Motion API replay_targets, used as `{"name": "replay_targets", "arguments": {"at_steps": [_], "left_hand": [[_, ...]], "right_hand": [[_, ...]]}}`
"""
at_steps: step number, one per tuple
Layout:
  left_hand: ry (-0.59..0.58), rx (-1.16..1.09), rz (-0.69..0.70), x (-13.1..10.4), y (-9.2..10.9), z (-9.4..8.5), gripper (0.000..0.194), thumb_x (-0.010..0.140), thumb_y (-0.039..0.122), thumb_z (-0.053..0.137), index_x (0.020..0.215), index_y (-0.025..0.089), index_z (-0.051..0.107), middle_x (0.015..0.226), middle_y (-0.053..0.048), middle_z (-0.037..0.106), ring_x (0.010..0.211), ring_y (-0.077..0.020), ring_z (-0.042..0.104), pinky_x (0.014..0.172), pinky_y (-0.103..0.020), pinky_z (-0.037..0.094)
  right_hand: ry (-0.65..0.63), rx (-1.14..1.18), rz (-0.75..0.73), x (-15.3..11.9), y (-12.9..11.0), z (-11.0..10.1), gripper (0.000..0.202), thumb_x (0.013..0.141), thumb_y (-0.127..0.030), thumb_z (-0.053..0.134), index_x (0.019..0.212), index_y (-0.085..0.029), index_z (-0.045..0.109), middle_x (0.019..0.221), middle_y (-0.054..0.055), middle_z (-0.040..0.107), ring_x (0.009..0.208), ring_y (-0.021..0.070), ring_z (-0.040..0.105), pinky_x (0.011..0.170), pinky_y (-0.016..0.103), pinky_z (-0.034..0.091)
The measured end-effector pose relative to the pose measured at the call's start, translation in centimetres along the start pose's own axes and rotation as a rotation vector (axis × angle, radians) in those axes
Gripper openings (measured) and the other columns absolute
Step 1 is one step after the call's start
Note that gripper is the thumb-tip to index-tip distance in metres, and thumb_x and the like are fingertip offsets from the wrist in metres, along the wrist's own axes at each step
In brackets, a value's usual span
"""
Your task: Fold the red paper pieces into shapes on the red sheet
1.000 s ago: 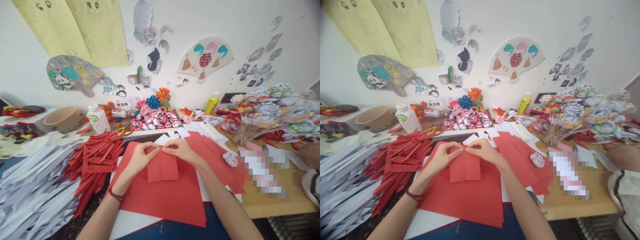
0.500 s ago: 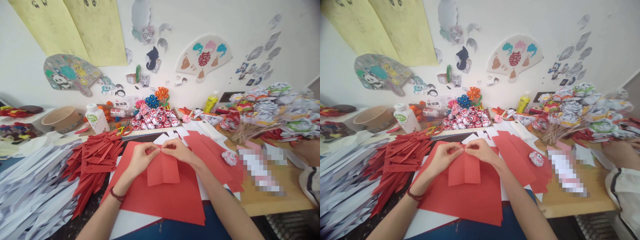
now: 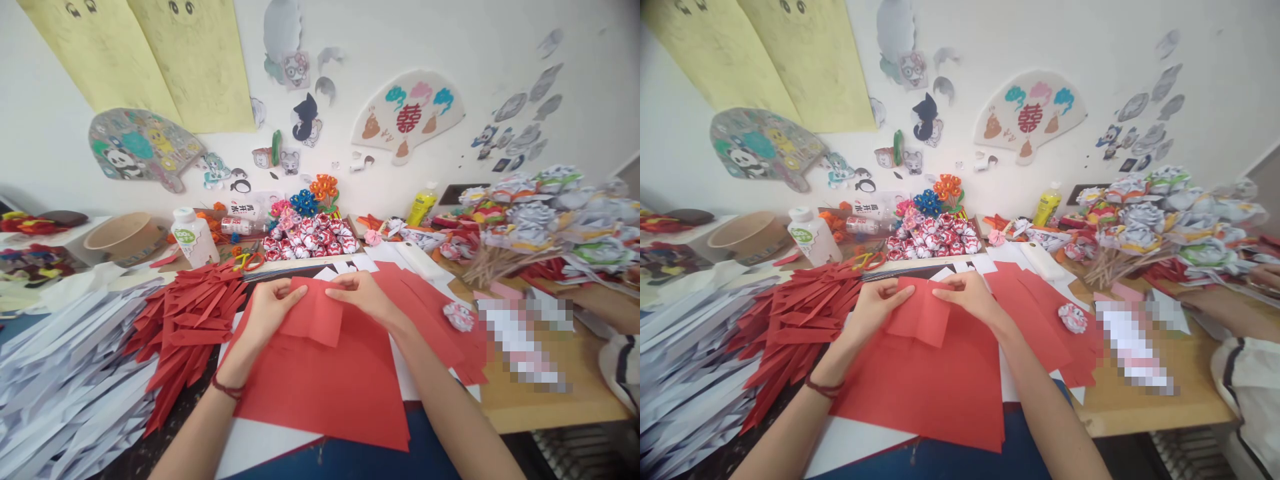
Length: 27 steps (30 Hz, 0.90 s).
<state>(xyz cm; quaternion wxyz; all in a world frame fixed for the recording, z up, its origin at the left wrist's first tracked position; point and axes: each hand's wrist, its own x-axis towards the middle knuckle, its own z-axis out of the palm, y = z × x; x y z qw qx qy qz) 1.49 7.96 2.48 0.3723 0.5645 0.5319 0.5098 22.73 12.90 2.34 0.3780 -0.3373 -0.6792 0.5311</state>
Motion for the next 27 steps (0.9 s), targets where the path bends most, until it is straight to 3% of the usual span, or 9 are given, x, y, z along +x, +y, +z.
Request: {"name": "replay_targets", "arguments": {"at_steps": [5, 13, 19, 23, 27], "left_hand": [[-0.015, -0.057, -0.087, 0.3, -0.7, -0.1, 0.038, 0.069, 0.051, 0.072, 0.072, 0.013, 0.070, 0.059, -0.001, 0.063, 0.053, -0.0130, 0.054, 0.045, -0.021, 0.034], [0.015, -0.132, -0.118, 0.3, -0.5, 0.3, 0.038, 0.066, 0.052, 0.075, 0.067, 0.014, 0.067, 0.057, 0.001, 0.059, 0.050, -0.0102, 0.049, 0.045, -0.020, 0.034], [0.094, -0.119, -0.043, 0.3, 0.4, 0.0, 0.041, 0.066, 0.047, 0.077, 0.053, 0.015, 0.054, 0.047, 0.006, 0.041, 0.044, -0.0049, 0.033, 0.042, -0.019, 0.024], [0.142, -0.202, -0.062, 0.2, 0.8, 0.1, 0.039, 0.067, 0.046, 0.077, 0.056, 0.015, 0.056, 0.051, 0.004, 0.051, 0.046, -0.0063, 0.041, 0.043, -0.018, 0.030], [0.131, -0.315, -0.084, 0.2, 0.7, 0.3, 0.035, 0.068, 0.047, 0.077, 0.071, 0.014, 0.067, 0.063, 0.000, 0.065, 0.054, -0.0105, 0.055, 0.053, -0.021, 0.045]], "right_hand": [[0.031, -0.015, 0.055, 0.2, 0.8, -0.4, 0.029, 0.073, -0.043, 0.076, 0.074, -0.014, 0.074, 0.072, 0.006, 0.070, 0.064, 0.0154, 0.061, 0.060, 0.026, 0.045], [0.064, 0.023, 0.057, 0.3, 0.5, -0.3, 0.030, 0.071, -0.043, 0.077, 0.074, -0.013, 0.075, 0.069, 0.006, 0.069, 0.061, 0.0145, 0.059, 0.058, 0.026, 0.046], [0.114, 0.089, 0.045, 0.3, 0.8, -0.5, 0.035, 0.072, -0.048, 0.076, 0.081, -0.014, 0.075, 0.078, 0.008, 0.072, 0.068, 0.0174, 0.064, 0.064, 0.029, 0.051], [0.093, 0.122, 0.079, 0.2, 0.4, -0.3, 0.045, 0.067, -0.046, 0.081, 0.100, -0.017, 0.074, 0.102, 0.010, 0.072, 0.093, 0.0236, 0.066, 0.081, 0.034, 0.053], [-0.041, 0.123, 0.134, 0.0, -0.1, 0.4, 0.040, 0.067, -0.046, 0.080, 0.090, -0.014, 0.076, 0.094, 0.010, 0.073, 0.088, 0.0257, 0.067, 0.076, 0.035, 0.053]]}}
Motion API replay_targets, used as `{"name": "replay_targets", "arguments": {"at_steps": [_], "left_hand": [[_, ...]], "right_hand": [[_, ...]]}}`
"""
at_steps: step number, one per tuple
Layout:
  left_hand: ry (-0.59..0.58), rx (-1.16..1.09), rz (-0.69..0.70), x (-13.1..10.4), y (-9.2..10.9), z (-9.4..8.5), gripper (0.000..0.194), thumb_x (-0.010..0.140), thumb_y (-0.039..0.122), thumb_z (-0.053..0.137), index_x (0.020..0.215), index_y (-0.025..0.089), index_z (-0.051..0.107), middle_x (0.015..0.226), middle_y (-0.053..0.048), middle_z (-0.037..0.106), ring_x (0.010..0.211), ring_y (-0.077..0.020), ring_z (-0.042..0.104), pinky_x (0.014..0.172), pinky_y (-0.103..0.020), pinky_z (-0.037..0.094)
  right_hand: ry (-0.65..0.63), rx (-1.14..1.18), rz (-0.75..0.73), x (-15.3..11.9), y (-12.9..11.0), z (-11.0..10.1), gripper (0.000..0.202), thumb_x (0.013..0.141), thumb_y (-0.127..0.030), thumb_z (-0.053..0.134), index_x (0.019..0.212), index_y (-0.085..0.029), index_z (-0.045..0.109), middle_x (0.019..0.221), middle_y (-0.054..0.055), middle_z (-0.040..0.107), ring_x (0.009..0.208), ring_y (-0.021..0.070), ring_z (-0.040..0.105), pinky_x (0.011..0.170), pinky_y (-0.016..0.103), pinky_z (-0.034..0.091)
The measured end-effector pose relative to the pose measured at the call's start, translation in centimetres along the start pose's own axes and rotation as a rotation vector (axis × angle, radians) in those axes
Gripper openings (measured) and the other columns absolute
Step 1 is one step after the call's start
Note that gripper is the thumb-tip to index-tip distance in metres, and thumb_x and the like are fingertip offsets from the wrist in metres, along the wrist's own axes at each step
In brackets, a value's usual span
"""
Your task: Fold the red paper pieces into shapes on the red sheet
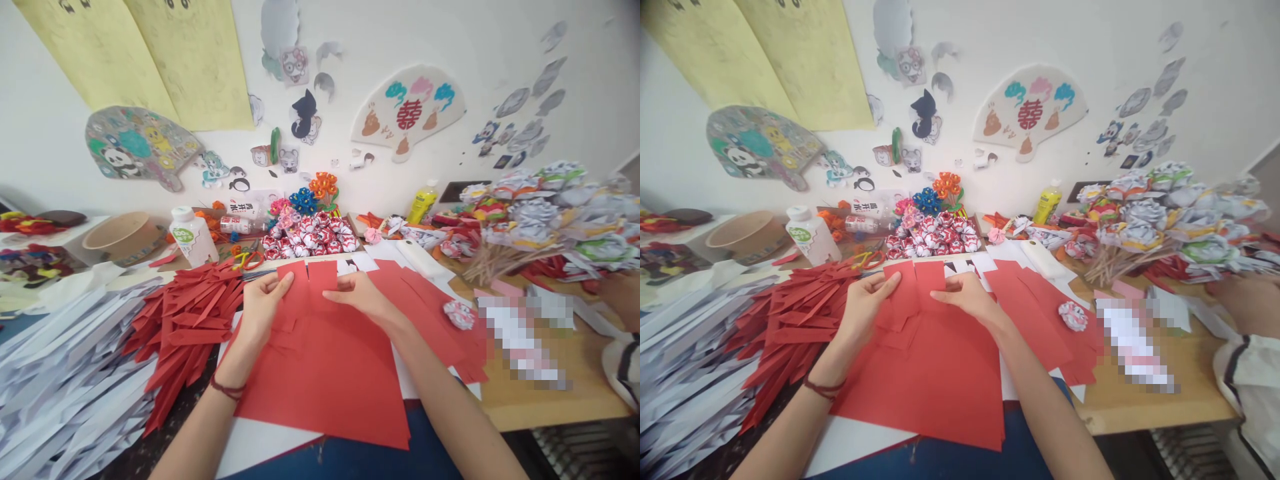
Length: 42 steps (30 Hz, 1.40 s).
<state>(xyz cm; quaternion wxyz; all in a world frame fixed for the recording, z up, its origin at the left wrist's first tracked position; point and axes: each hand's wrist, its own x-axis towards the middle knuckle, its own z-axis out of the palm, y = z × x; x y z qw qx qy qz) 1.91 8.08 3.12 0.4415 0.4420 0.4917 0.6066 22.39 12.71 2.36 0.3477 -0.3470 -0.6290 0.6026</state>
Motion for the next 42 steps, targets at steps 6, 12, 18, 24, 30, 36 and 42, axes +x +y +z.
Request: {"name": "replay_targets", "arguments": {"at_steps": [6, 12, 18, 24, 30, 36, 42], "left_hand": [[-0.126, 0.109, -0.048, 0.6, -0.8, -0.6, 0.044, 0.064, 0.050, 0.079, 0.086, 0.013, 0.074, 0.081, -0.008, 0.074, 0.073, -0.0205, 0.067, 0.069, -0.030, 0.053], [-0.106, 0.194, -0.015, 0.6, -1.1, -0.7, 0.037, 0.067, 0.049, 0.076, 0.076, 0.013, 0.073, 0.071, -0.004, 0.071, 0.062, -0.0158, 0.062, 0.059, -0.025, 0.047], [-0.067, 0.260, 0.059, 0.4, -0.9, -0.5, 0.036, 0.070, 0.050, 0.072, 0.067, 0.014, 0.070, 0.060, -0.001, 0.063, 0.056, -0.0123, 0.053, 0.051, -0.022, 0.038], [-0.041, 0.298, 0.084, 0.4, -0.8, -0.3, 0.037, 0.071, 0.050, 0.071, 0.062, 0.015, 0.066, 0.056, 0.000, 0.057, 0.055, -0.0116, 0.049, 0.049, -0.022, 0.033], [-0.041, 0.283, 0.083, 0.2, -0.5, 0.0, 0.038, 0.072, 0.045, 0.071, 0.055, 0.015, 0.057, 0.055, 0.003, 0.050, 0.054, -0.0086, 0.040, 0.052, -0.021, 0.031], [-0.011, 0.337, 0.121, 0.0, 0.0, 0.2, 0.043, 0.073, 0.047, 0.069, 0.051, 0.016, 0.048, 0.051, 0.005, 0.037, 0.052, -0.0075, 0.031, 0.050, -0.022, 0.023], [-0.017, 0.319, 0.115, 0.0, -0.1, 0.2, 0.042, 0.073, 0.046, 0.069, 0.053, 0.016, 0.049, 0.054, 0.004, 0.039, 0.054, -0.0079, 0.032, 0.052, -0.022, 0.024]], "right_hand": [[0.117, 0.025, 0.003, -0.1, 0.1, 0.0, 0.038, 0.070, -0.049, 0.076, 0.082, -0.013, 0.076, 0.083, 0.008, 0.073, 0.071, 0.0206, 0.066, 0.062, 0.029, 0.048], [0.194, 0.023, 0.002, 0.2, 0.4, -0.4, 0.038, 0.065, -0.051, 0.079, 0.063, -0.013, 0.070, 0.069, 0.006, 0.069, 0.062, 0.0172, 0.060, 0.058, 0.028, 0.044], [0.207, 0.126, 0.026, 0.1, 0.1, -0.1, 0.036, 0.062, -0.048, 0.081, 0.069, -0.013, 0.073, 0.075, 0.008, 0.072, 0.066, 0.0194, 0.063, 0.062, 0.031, 0.047], [0.233, 0.153, 0.014, 0.0, -0.1, 0.1, 0.036, 0.061, -0.047, 0.082, 0.068, -0.013, 0.072, 0.075, 0.009, 0.072, 0.066, 0.0195, 0.064, 0.062, 0.031, 0.048], [0.243, 0.166, 0.002, 0.0, -0.1, 0.1, 0.034, 0.061, -0.046, 0.082, 0.067, -0.014, 0.073, 0.075, 0.008, 0.072, 0.066, 0.0199, 0.064, 0.062, 0.031, 0.049], [0.279, 0.164, -0.010, -0.1, -0.4, 0.2, 0.032, 0.060, -0.045, 0.082, 0.063, -0.015, 0.072, 0.068, 0.006, 0.070, 0.061, 0.0175, 0.061, 0.058, 0.029, 0.045], [0.284, 0.167, -0.016, 0.0, -0.3, 0.2, 0.033, 0.059, -0.045, 0.082, 0.062, -0.015, 0.071, 0.068, 0.005, 0.069, 0.062, 0.0175, 0.061, 0.059, 0.029, 0.045]]}}
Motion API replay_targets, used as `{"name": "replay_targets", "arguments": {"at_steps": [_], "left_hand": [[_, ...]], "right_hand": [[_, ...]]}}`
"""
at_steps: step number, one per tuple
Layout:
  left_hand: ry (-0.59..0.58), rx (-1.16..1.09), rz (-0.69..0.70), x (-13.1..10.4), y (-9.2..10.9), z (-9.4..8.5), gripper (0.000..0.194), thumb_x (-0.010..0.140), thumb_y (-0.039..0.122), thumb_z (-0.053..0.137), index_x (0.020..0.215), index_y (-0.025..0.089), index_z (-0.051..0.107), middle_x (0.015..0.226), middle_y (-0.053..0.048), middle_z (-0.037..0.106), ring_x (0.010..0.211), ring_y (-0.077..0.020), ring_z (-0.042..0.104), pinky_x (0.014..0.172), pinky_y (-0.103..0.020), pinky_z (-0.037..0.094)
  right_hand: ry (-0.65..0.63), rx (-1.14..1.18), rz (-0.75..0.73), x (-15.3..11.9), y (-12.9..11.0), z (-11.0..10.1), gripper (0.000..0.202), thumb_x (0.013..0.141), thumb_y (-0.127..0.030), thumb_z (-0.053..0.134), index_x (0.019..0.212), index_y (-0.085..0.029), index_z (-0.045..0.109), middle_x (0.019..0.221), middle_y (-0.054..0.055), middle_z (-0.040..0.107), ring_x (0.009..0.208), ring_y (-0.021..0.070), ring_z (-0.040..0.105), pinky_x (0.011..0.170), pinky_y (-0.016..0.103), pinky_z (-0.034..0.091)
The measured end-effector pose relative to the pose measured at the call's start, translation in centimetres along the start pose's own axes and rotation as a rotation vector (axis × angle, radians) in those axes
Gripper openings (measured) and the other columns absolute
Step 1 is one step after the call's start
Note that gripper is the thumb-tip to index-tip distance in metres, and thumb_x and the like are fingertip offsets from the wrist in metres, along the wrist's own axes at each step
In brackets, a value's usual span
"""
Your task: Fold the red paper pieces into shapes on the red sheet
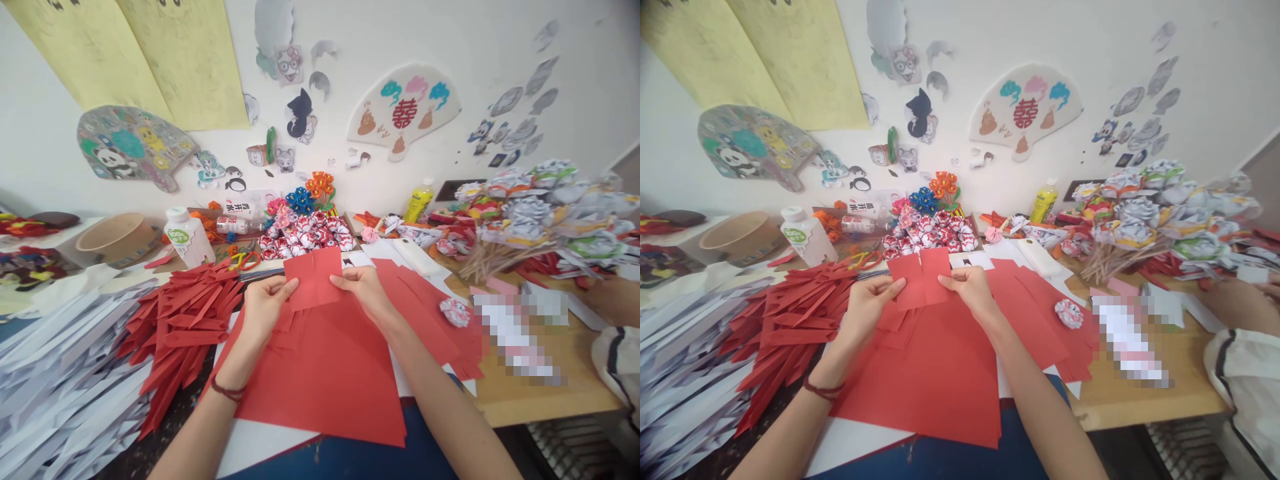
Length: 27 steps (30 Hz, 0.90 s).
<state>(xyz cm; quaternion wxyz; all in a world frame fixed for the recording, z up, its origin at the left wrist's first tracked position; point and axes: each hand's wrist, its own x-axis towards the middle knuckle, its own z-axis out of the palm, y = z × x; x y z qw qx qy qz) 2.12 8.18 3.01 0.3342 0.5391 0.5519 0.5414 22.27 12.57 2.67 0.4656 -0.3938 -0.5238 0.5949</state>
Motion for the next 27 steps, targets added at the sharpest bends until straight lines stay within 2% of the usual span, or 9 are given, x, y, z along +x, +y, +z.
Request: {"name": "replay_targets", "arguments": {"at_steps": [8, 12, 14, 17, 20, 22, 24, 27], "left_hand": [[0.018, 0.016, 0.028, 0.0, -0.3, 0.0, 0.043, 0.074, 0.047, 0.068, 0.053, 0.017, 0.045, 0.053, 0.005, 0.035, 0.052, -0.0077, 0.029, 0.050, -0.023, 0.023], [0.148, -0.060, 0.049, 0.5, -0.4, -1.2, 0.044, 0.073, 0.042, 0.070, 0.052, 0.018, 0.041, 0.053, 0.006, 0.033, 0.052, -0.0069, 0.031, 0.051, -0.021, 0.028], [0.201, -0.110, 0.064, 0.8, -0.3, -1.9, 0.044, 0.073, 0.040, 0.071, 0.052, 0.018, 0.039, 0.053, 0.007, 0.032, 0.051, -0.0066, 0.031, 0.051, -0.020, 0.030], [0.174, -0.122, 0.086, 0.8, 0.0, -1.9, 0.040, 0.075, 0.040, 0.069, 0.054, 0.017, 0.046, 0.054, 0.006, 0.040, 0.054, -0.0075, 0.038, 0.054, -0.020, 0.034], [0.057, -0.081, 0.075, 0.5, -0.1, -0.9, 0.033, 0.076, 0.042, 0.069, 0.059, 0.016, 0.058, 0.059, 0.003, 0.052, 0.058, -0.0092, 0.045, 0.057, -0.020, 0.037], [-0.020, -0.091, 0.040, 0.3, -0.3, -0.2, 0.027, 0.075, 0.042, 0.070, 0.075, 0.015, 0.068, 0.069, 0.000, 0.062, 0.065, -0.0114, 0.053, 0.062, -0.021, 0.041], [-0.077, -0.092, 0.018, 0.2, -0.7, 0.4, 0.032, 0.075, 0.043, 0.070, 0.092, 0.016, 0.071, 0.083, -0.003, 0.068, 0.072, -0.0138, 0.057, 0.067, -0.023, 0.044], [-0.106, -0.018, 0.031, 0.2, -1.0, 0.5, 0.033, 0.075, 0.047, 0.068, 0.085, 0.015, 0.071, 0.079, -0.002, 0.067, 0.069, -0.0137, 0.056, 0.064, -0.023, 0.042]], "right_hand": [[0.015, -0.030, -0.018, 0.1, 0.2, -0.1, 0.035, 0.060, -0.047, 0.081, 0.062, -0.014, 0.070, 0.069, 0.006, 0.069, 0.063, 0.0181, 0.060, 0.059, 0.030, 0.045], [0.141, -0.054, -0.095, 0.3, 0.0, -1.5, 0.034, 0.066, -0.047, 0.078, 0.064, -0.014, 0.070, 0.067, 0.006, 0.068, 0.061, 0.0174, 0.059, 0.060, 0.030, 0.045], [0.146, -0.070, -0.135, 0.4, -0.1, -1.9, 0.033, 0.069, -0.047, 0.077, 0.067, -0.015, 0.071, 0.068, 0.005, 0.067, 0.063, 0.0176, 0.060, 0.062, 0.030, 0.045], [0.040, -0.111, -0.108, 0.4, 0.0, -1.6, 0.035, 0.073, -0.050, 0.073, 0.075, -0.015, 0.072, 0.074, 0.006, 0.069, 0.067, 0.0185, 0.060, 0.063, 0.029, 0.044], [-0.061, -0.198, -0.128, 0.4, 0.3, -0.5, 0.042, 0.077, -0.055, 0.068, 0.067, -0.015, 0.068, 0.069, 0.003, 0.065, 0.064, 0.0160, 0.056, 0.062, 0.028, 0.042], [-0.142, -0.236, -0.153, 0.3, 0.6, 0.2, 0.046, 0.080, -0.059, 0.063, 0.063, -0.016, 0.065, 0.066, 0.002, 0.063, 0.063, 0.0152, 0.055, 0.062, 0.027, 0.042], [-0.264, -0.248, -0.156, 0.3, 0.9, 0.6, 0.050, 0.083, -0.062, 0.058, 0.066, -0.016, 0.066, 0.067, 0.003, 0.063, 0.064, 0.0158, 0.057, 0.063, 0.027, 0.043], [-0.404, -0.263, -0.155, 0.3, 1.3, 0.8, 0.055, 0.086, -0.065, 0.051, 0.068, -0.016, 0.067, 0.067, 0.004, 0.065, 0.064, 0.0162, 0.059, 0.064, 0.028, 0.046]]}}
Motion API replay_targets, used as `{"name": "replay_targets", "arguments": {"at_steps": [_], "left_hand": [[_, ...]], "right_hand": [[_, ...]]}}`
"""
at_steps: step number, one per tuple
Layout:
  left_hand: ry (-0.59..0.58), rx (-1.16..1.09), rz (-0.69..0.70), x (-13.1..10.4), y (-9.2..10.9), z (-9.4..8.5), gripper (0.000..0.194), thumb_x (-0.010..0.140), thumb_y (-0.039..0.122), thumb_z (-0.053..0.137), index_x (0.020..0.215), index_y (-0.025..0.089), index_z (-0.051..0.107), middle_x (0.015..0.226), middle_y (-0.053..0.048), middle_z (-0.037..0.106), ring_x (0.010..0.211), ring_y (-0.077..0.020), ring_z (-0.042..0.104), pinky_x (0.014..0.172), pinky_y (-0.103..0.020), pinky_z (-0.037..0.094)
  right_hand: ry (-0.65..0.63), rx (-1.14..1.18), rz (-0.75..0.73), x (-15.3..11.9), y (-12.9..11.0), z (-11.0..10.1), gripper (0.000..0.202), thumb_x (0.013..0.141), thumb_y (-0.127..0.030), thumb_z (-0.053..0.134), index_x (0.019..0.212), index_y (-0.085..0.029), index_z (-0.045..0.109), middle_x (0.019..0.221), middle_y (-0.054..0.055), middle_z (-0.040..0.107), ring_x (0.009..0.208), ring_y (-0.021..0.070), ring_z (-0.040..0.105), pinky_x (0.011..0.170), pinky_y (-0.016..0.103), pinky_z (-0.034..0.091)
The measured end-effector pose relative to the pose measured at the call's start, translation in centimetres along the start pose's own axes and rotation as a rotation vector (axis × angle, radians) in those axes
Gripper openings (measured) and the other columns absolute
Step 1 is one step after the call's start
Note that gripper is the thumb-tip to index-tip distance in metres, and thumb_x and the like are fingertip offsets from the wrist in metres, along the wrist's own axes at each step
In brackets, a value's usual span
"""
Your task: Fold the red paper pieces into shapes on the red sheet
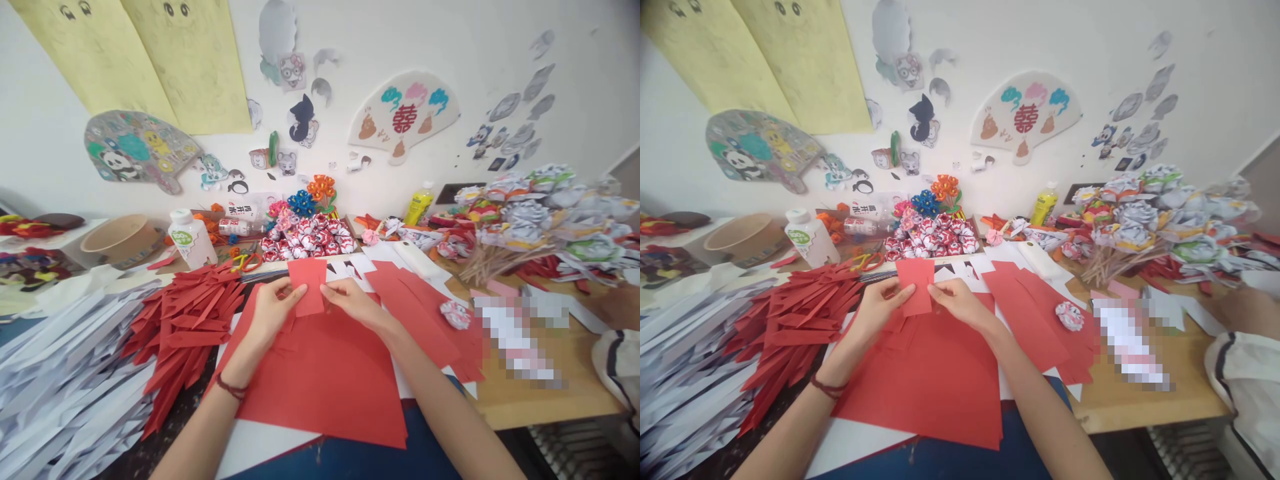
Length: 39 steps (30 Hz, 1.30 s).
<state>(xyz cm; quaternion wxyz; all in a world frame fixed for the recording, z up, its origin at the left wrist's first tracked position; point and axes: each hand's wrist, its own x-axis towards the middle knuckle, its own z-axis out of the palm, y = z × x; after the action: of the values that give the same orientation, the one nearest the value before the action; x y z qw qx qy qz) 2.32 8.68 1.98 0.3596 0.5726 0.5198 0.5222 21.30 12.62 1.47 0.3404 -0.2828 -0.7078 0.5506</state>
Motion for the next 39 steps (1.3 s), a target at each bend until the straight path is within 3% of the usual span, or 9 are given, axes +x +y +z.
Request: {"name": "replay_targets", "arguments": {"at_steps": [6, 9, 13, 18, 21, 26, 31, 35, 39], "left_hand": [[0.136, 0.112, -0.001, 0.7, 0.7, -3.2, 0.038, 0.072, 0.051, 0.069, 0.062, 0.016, 0.058, 0.058, 0.003, 0.053, 0.056, -0.0100, 0.044, 0.054, -0.022, 0.031], [0.053, 0.369, -0.060, 1.0, 0.7, -5.2, 0.042, 0.076, 0.054, 0.063, 0.060, 0.017, 0.054, 0.055, 0.003, 0.049, 0.054, -0.0104, 0.043, 0.053, -0.023, 0.029], [-0.121, 0.881, -0.140, 0.9, -0.1, -6.1, 0.033, 0.080, 0.051, 0.058, 0.072, 0.019, 0.062, 0.072, -0.003, 0.065, 0.070, -0.0185, 0.058, 0.060, -0.026, 0.035], [-0.112, 1.136, -0.198, 0.7, -1.2, -4.9, 0.026, 0.085, 0.046, 0.054, 0.088, 0.021, 0.063, 0.097, -0.009, 0.070, 0.090, -0.0256, 0.064, 0.069, -0.030, 0.041], [-0.135, 1.091, -0.175, 0.7, -1.7, -4.1, 0.024, 0.083, 0.043, 0.056, 0.091, 0.020, 0.061, 0.099, -0.009, 0.070, 0.089, -0.0237, 0.065, 0.071, -0.030, 0.043], [-0.311, 0.826, -0.130, 0.8, -1.6, -4.0, 0.028, 0.080, 0.046, 0.060, 0.093, 0.021, 0.063, 0.091, -0.004, 0.071, 0.082, -0.0195, 0.065, 0.070, -0.027, 0.045], [-0.099, 0.825, -0.242, 1.1, -1.1, -4.9, 0.034, 0.079, 0.044, 0.060, 0.102, 0.019, 0.066, 0.100, -0.007, 0.073, 0.080, -0.0203, 0.068, 0.072, -0.028, 0.047], [-0.204, 0.591, -0.338, 0.9, -1.4, -4.3, 0.046, 0.079, 0.049, 0.058, 0.109, 0.015, 0.065, 0.083, -0.005, 0.073, 0.045, -0.0118, 0.056, 0.052, -0.026, 0.046], [-0.329, 0.468, -0.348, 0.4, -1.2, -3.5, 0.056, 0.070, 0.053, 0.067, 0.110, 0.014, 0.066, 0.081, -0.004, 0.072, 0.042, -0.0090, 0.049, 0.039, -0.022, 0.036]], "right_hand": [[0.203, 0.013, 0.047, 0.2, 0.6, -0.9, 0.048, 0.090, -0.057, 0.050, 0.096, -0.014, 0.072, 0.086, 0.010, 0.072, 0.066, 0.0147, 0.064, 0.059, 0.025, 0.048], [0.267, -0.061, 0.151, 0.3, 1.2, -1.4, 0.037, 0.089, -0.045, 0.054, 0.095, -0.013, 0.072, 0.080, 0.009, 0.072, 0.059, 0.0118, 0.062, 0.054, 0.021, 0.048], [0.082, -0.158, 0.265, 0.2, 2.1, -1.4, 0.031, 0.088, -0.038, 0.055, 0.084, -0.012, 0.071, 0.074, 0.009, 0.072, 0.053, 0.0107, 0.063, 0.048, 0.018, 0.046], [-0.279, -0.213, 0.350, -0.5, 2.3, -1.1, 0.041, 0.088, -0.046, 0.055, 0.074, -0.011, 0.071, 0.062, 0.006, 0.069, 0.042, 0.0089, 0.058, 0.039, 0.017, 0.040], [-0.374, -0.128, 0.333, -0.6, 2.2, -0.8, 0.036, 0.085, -0.046, 0.060, 0.084, -0.012, 0.071, 0.066, 0.004, 0.069, 0.042, 0.0085, 0.058, 0.040, 0.017, 0.042], [-0.357, -0.099, 0.301, -0.6, 2.1, -0.6, 0.031, 0.081, -0.041, 0.065, 0.095, -0.013, 0.070, 0.068, 0.002, 0.068, 0.045, 0.0084, 0.059, 0.043, 0.017, 0.045], [-0.352, -0.258, 0.332, -0.8, 2.0, -0.8, 0.027, 0.080, -0.039, 0.065, 0.077, -0.013, 0.069, 0.060, 0.002, 0.066, 0.042, 0.0094, 0.059, 0.040, 0.017, 0.040], [-0.344, -0.334, 0.288, -1.0, 1.5, -0.1, 0.028, 0.079, -0.041, 0.067, 0.073, -0.014, 0.068, 0.057, 0.000, 0.064, 0.040, 0.0078, 0.055, 0.041, 0.017, 0.040], [-0.300, -0.417, 0.220, -1.0, 1.4, 0.4, 0.028, 0.080, -0.042, 0.067, 0.072, -0.016, 0.067, 0.058, -0.001, 0.064, 0.042, 0.0079, 0.054, 0.042, 0.018, 0.038]]}}
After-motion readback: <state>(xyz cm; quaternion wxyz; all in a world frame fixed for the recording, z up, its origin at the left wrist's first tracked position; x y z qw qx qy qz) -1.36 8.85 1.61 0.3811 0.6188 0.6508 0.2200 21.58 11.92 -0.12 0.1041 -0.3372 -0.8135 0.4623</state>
